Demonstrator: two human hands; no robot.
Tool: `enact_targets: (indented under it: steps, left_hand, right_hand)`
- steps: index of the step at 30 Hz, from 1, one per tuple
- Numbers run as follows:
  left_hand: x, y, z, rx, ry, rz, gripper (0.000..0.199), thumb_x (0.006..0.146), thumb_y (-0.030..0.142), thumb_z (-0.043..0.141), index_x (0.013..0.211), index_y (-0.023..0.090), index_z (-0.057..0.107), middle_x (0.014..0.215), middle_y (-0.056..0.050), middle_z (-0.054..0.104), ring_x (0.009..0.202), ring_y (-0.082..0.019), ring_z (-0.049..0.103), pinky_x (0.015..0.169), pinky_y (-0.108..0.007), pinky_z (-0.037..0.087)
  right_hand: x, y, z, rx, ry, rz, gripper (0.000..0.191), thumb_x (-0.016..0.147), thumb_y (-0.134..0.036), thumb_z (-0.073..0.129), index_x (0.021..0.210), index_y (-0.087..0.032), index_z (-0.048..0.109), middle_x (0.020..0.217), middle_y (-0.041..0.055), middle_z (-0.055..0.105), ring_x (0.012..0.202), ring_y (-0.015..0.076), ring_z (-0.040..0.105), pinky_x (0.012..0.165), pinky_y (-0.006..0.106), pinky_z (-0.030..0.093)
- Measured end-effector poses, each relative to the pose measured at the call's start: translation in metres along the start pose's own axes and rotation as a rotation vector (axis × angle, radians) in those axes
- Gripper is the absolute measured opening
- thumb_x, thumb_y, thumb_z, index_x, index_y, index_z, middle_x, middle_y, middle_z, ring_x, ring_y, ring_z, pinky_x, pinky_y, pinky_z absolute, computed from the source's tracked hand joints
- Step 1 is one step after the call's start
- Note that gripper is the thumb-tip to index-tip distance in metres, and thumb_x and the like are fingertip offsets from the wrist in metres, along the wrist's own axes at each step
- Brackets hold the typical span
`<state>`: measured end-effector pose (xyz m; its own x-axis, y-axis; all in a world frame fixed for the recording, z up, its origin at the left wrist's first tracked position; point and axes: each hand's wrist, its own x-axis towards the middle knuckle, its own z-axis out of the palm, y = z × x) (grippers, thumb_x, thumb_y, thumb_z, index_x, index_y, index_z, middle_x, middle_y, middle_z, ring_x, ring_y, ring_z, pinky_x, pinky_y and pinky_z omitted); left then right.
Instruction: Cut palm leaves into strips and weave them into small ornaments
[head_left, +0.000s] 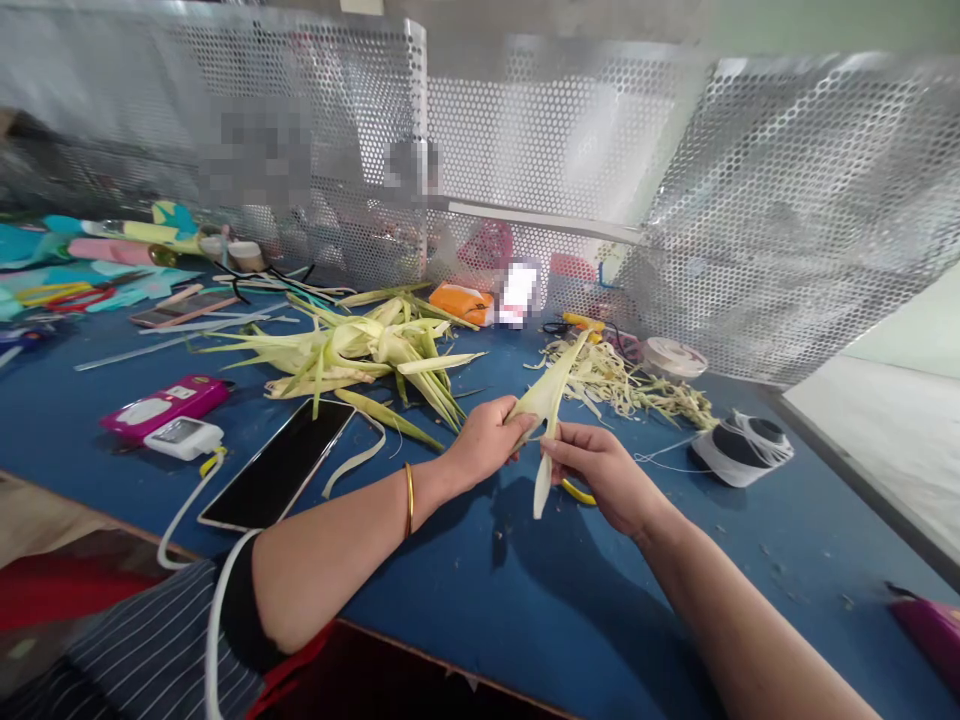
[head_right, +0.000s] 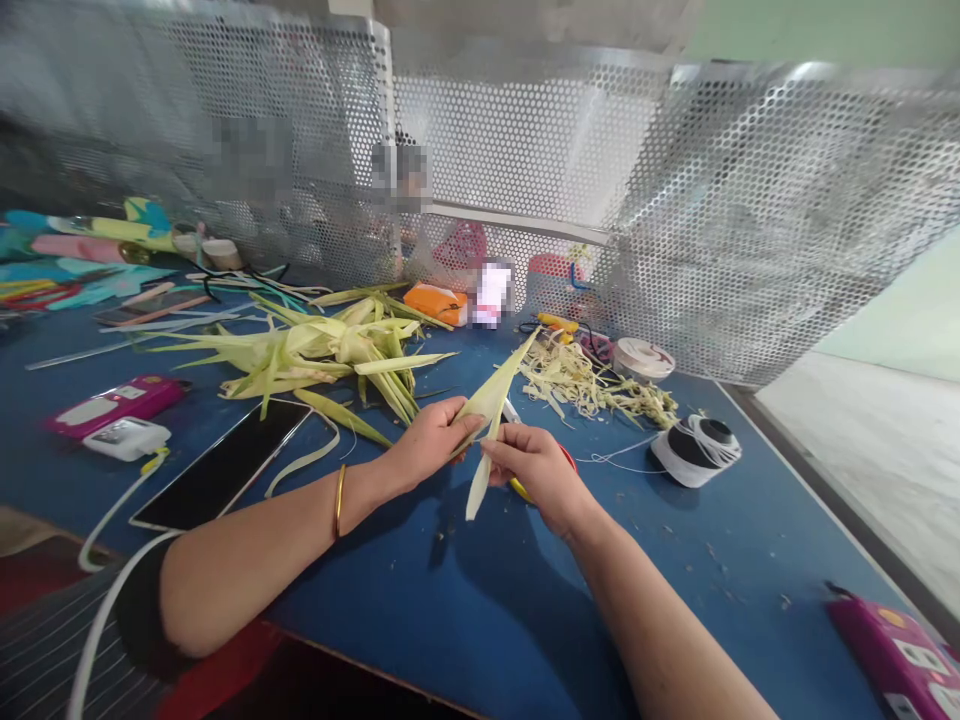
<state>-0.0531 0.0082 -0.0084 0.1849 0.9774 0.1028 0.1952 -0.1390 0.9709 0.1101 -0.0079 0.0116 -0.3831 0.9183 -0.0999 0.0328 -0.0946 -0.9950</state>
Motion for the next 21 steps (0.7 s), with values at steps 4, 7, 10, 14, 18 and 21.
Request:
enact_targets:
  steps: [4, 7, 10, 14, 18, 21]
  left_hand:
    - [0.0, 0.001, -0.001, 0.045, 0.023, -0.003, 0.025, 0.087, 0.038, 0.051, 0.07, 0.021, 0.045, 0.053, 0.007, 0.047, 0.046, -0.011, 0.049, 0.045, -0.021, 0.036]
    - [-0.003, 0.003, -0.001, 0.105, 0.022, 0.018, 0.025, 0.088, 0.039, 0.05, 0.071, 0.021, 0.045, 0.056, 0.006, 0.05, 0.048, -0.011, 0.052, 0.048, -0.022, 0.036]
    - [-0.006, 0.006, 0.0, 0.18, 0.022, 0.037, 0.026, 0.089, 0.038, 0.049, 0.07, 0.021, 0.043, 0.054, 0.006, 0.048, 0.047, -0.011, 0.051, 0.049, -0.023, 0.034]
    - [-0.007, 0.008, 0.0, 0.297, 0.053, 0.084, 0.026, 0.089, 0.031, 0.05, 0.068, 0.021, 0.04, 0.054, 0.006, 0.045, 0.051, -0.011, 0.045, 0.053, -0.024, 0.03]
    - [-0.004, 0.006, -0.002, 0.346, 0.095, 0.135, 0.028, 0.09, 0.031, 0.05, 0.067, 0.021, 0.039, 0.059, 0.005, 0.045, 0.058, -0.012, 0.042, 0.057, -0.025, 0.027]
    - [-0.002, 0.003, -0.002, 0.36, 0.106, 0.145, 0.029, 0.091, 0.031, 0.05, 0.067, 0.02, 0.038, 0.061, 0.005, 0.045, 0.061, -0.012, 0.041, 0.058, -0.026, 0.026]
  right_hand:
    - [-0.001, -0.004, -0.004, -0.01, -0.037, 0.011, 0.039, 0.067, -0.052, 0.079, 0.063, -0.017, 0.064, 0.059, 0.0008, 0.06, 0.054, 0.0114, 0.054, 0.057, 0.026, 0.044]
    - [0.001, -0.002, -0.005, -0.072, 0.034, 0.004, 0.045, 0.066, -0.059, 0.077, 0.066, -0.016, 0.065, 0.065, 0.0033, 0.065, 0.059, 0.0134, 0.059, 0.059, 0.026, 0.044]
    - [0.004, 0.003, -0.002, -0.105, 0.117, -0.008, 0.048, 0.064, -0.064, 0.076, 0.066, -0.017, 0.063, 0.063, 0.003, 0.064, 0.06, 0.0143, 0.058, 0.059, 0.027, 0.043]
    - [0.007, 0.011, 0.004, -0.116, 0.158, -0.064, 0.046, 0.064, -0.061, 0.077, 0.063, -0.018, 0.062, 0.057, -0.0004, 0.059, 0.055, 0.0121, 0.051, 0.057, 0.027, 0.04]
    - [0.006, 0.011, 0.005, -0.071, 0.142, -0.067, 0.042, 0.065, -0.056, 0.078, 0.062, -0.017, 0.062, 0.055, -0.0016, 0.055, 0.053, 0.0102, 0.045, 0.056, 0.026, 0.039]
    - [0.004, 0.007, 0.004, -0.007, 0.115, -0.043, 0.038, 0.063, -0.052, 0.08, 0.062, -0.017, 0.063, 0.056, -0.0015, 0.054, 0.053, 0.0101, 0.045, 0.055, 0.026, 0.04]
